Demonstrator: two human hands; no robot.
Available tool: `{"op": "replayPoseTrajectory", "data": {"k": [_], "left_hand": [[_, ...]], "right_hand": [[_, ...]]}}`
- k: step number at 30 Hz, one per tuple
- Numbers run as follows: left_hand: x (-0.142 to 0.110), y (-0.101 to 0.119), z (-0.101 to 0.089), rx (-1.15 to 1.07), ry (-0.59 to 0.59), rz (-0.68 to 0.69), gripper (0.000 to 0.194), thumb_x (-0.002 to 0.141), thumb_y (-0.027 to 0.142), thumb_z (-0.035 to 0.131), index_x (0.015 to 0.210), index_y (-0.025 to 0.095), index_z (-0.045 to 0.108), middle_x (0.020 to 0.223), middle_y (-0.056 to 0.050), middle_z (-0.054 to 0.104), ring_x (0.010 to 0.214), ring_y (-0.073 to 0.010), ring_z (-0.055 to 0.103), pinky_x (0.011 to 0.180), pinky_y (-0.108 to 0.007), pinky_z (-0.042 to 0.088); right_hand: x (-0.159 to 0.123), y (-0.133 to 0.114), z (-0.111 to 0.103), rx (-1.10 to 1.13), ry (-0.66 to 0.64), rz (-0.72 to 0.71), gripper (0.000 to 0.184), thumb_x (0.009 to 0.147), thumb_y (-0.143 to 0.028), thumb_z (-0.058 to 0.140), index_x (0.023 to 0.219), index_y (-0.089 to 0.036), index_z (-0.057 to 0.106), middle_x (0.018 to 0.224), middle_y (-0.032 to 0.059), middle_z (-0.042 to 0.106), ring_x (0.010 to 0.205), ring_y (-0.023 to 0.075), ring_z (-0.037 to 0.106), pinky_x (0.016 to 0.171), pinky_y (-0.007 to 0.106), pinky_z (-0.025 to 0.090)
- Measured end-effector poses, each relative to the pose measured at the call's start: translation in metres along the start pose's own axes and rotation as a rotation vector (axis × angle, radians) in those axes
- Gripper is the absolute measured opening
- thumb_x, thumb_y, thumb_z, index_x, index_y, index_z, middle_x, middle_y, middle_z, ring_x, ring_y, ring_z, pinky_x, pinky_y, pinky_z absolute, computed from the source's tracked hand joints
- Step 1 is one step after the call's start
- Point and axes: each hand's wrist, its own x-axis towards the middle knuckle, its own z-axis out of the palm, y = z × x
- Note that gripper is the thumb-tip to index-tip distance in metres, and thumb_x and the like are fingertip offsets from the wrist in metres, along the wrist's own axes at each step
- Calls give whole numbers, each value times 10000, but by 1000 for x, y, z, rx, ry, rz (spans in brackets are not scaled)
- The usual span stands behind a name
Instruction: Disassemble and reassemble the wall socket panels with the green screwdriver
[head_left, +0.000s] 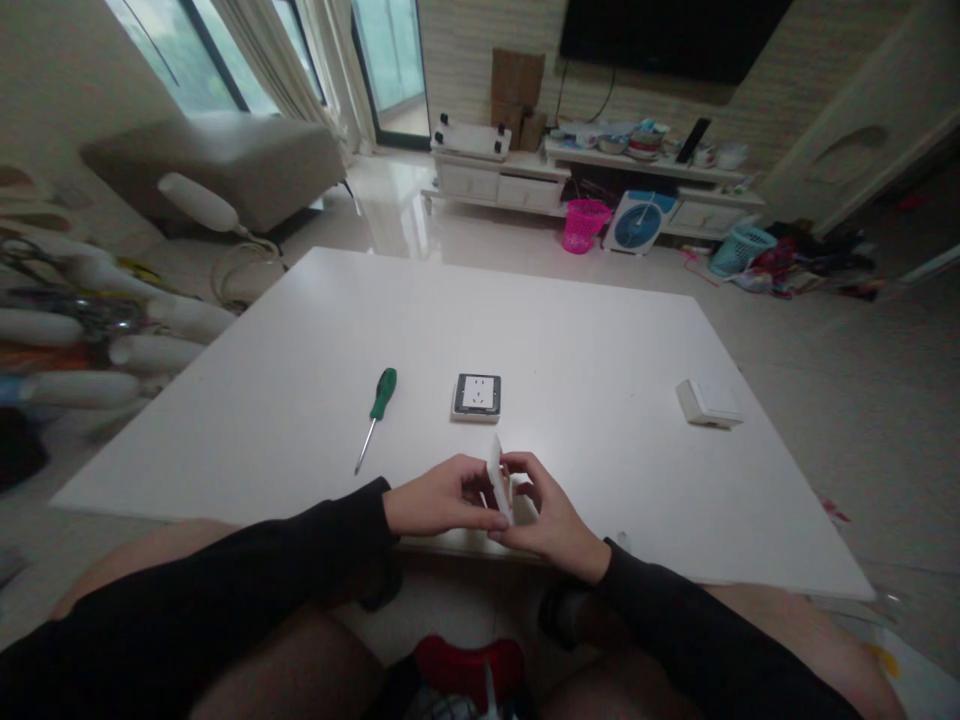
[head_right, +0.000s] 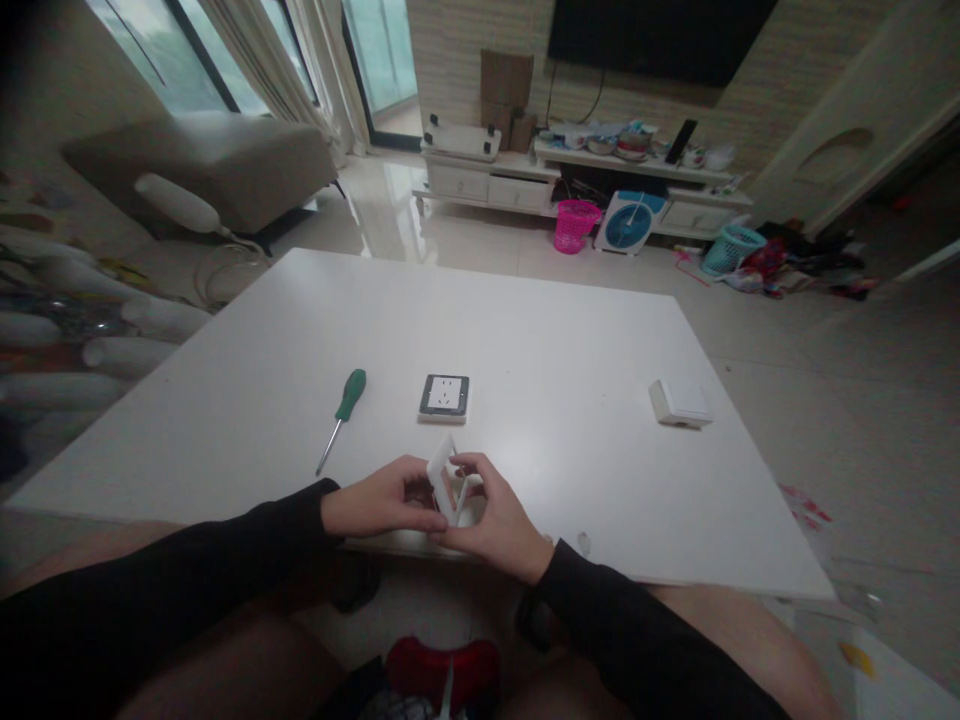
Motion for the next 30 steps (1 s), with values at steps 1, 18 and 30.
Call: {"op": "replayPoseTrajectory", "data": {"k": [1, 18, 30], "left_hand": [[0, 2, -5, 24, -15, 2, 263, 795, 357, 846, 909, 157, 718, 879, -50, 731, 783, -168, 661, 757, -298, 524], [47, -50, -122, 918, 429, 149, 896, 783, 445, 795, 1529, 163, 387, 1644, -241, 359, 1534, -414, 328, 1252, -618, 267], [44, -31, -103, 899, 383, 193, 601, 747, 334, 808, 1272, 165, 570, 1282, -124, 553, 1176, -310, 571, 1044, -460, 487]], "right_hand": [[1, -2, -1, 86, 15, 17, 707, 685, -317, 909, 1291, -282, 546, 1319, 86, 612, 1225, 289, 591, 994, 443, 496], [6, -49, -38, 719, -46, 100, 1025, 657, -920, 593, 1425, -249, 494, 1357, 212, 642, 1094, 339, 625, 767, 403, 473], [9, -57, -52, 637, -4, 5, 971, 624, -813, 736, 1396, -265, 518, 1362, 182, 658, 1065, 322, 642, 771, 404, 487]]}}
